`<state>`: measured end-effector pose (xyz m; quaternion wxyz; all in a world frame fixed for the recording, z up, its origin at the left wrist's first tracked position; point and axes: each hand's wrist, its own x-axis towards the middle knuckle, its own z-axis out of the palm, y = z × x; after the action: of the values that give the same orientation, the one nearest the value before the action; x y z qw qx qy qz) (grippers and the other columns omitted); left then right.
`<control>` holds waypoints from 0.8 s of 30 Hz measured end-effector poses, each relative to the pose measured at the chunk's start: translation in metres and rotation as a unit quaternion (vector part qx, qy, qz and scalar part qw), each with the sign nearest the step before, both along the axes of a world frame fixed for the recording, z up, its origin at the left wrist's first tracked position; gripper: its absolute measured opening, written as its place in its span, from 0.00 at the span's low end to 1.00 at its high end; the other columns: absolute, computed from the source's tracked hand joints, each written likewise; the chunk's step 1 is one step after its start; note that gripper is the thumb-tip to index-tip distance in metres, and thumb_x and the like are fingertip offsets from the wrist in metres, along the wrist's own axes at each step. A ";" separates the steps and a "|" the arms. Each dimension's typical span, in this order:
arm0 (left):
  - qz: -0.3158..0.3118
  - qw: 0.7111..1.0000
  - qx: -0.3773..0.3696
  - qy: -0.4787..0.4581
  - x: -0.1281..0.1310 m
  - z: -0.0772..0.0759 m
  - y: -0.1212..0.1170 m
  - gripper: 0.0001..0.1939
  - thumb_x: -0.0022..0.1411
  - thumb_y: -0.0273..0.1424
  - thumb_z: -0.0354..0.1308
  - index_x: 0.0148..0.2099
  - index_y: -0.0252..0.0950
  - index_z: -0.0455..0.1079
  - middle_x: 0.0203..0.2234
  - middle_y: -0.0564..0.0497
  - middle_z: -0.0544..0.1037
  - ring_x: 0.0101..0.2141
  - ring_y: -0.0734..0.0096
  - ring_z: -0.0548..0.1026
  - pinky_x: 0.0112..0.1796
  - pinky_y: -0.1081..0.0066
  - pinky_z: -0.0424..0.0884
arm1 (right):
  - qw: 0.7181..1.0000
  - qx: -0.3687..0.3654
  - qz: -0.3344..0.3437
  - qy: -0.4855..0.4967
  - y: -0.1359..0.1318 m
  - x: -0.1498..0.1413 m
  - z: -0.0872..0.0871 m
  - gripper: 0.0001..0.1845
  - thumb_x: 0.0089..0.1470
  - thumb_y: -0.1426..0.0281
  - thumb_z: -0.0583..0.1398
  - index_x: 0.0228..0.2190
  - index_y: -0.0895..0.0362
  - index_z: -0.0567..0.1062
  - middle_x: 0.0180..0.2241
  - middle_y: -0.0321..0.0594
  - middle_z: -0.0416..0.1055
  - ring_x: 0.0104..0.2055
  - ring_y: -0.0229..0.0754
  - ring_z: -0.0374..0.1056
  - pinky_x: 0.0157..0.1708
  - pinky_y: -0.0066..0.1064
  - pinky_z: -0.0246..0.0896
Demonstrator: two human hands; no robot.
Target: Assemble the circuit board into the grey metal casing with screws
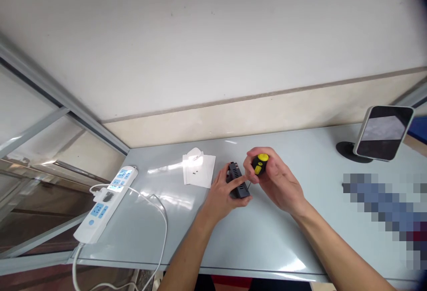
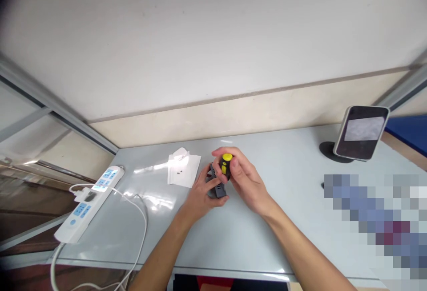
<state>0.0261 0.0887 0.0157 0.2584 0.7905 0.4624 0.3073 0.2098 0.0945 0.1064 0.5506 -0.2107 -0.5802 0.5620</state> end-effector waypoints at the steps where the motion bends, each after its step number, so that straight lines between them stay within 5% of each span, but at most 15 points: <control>1: 0.001 1.000 0.000 -0.001 0.000 0.001 0.000 0.31 0.58 0.35 0.76 0.62 0.56 0.75 0.71 0.48 0.59 0.65 0.46 0.69 0.64 0.47 0.71 | 1.000 0.010 -0.006 -0.006 0.000 -0.002 -0.001 0.17 0.75 0.55 0.51 0.53 0.44 0.75 0.32 0.36 0.65 0.31 0.39 0.60 0.33 0.35 0.61; 9: -0.003 1.000 0.016 -0.021 0.000 -0.007 0.001 0.33 0.58 0.33 0.75 0.64 0.55 0.73 0.70 0.47 0.61 0.67 0.47 0.67 0.65 0.47 0.69 | 0.994 0.068 -0.079 -0.029 -0.003 -0.023 -0.009 0.12 0.72 0.55 0.57 0.50 0.45 0.75 0.33 0.36 0.67 0.30 0.38 0.63 0.31 0.33 0.63; 13: 0.016 1.000 0.013 -0.013 -0.001 -0.007 -0.002 0.32 0.58 0.37 0.75 0.64 0.55 0.74 0.72 0.48 0.58 0.67 0.47 0.67 0.65 0.49 0.69 | 0.970 0.082 -0.223 -0.055 0.008 -0.012 -0.015 0.17 0.69 0.51 0.59 0.49 0.48 0.77 0.38 0.38 0.69 0.33 0.40 0.66 0.32 0.34 0.64; 17: 0.011 1.000 -0.008 -0.014 -0.002 -0.001 -0.004 0.30 0.58 0.37 0.75 0.62 0.55 0.75 0.70 0.48 0.60 0.66 0.51 0.69 0.65 0.52 0.70 | 0.922 -0.010 -0.379 -0.083 0.035 0.008 -0.029 0.19 0.65 0.49 0.62 0.43 0.51 0.77 0.28 0.33 0.63 0.29 0.38 0.60 0.29 0.31 0.59; 24: 0.010 1.000 -0.008 -0.005 -0.003 0.001 -0.003 0.29 0.64 0.38 0.71 0.66 0.56 0.71 0.72 0.48 0.57 0.69 0.51 0.64 0.67 0.52 0.66 | 0.926 -0.167 -0.337 -0.021 0.063 0.016 -0.063 0.27 0.56 0.41 0.64 0.34 0.50 0.66 0.20 0.26 0.59 0.21 0.36 0.53 0.23 0.30 0.50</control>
<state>0.0233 0.0861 0.0167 0.2640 0.7825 0.4712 0.3099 0.2262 0.1570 0.0435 0.6520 -0.4946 -0.3837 0.4278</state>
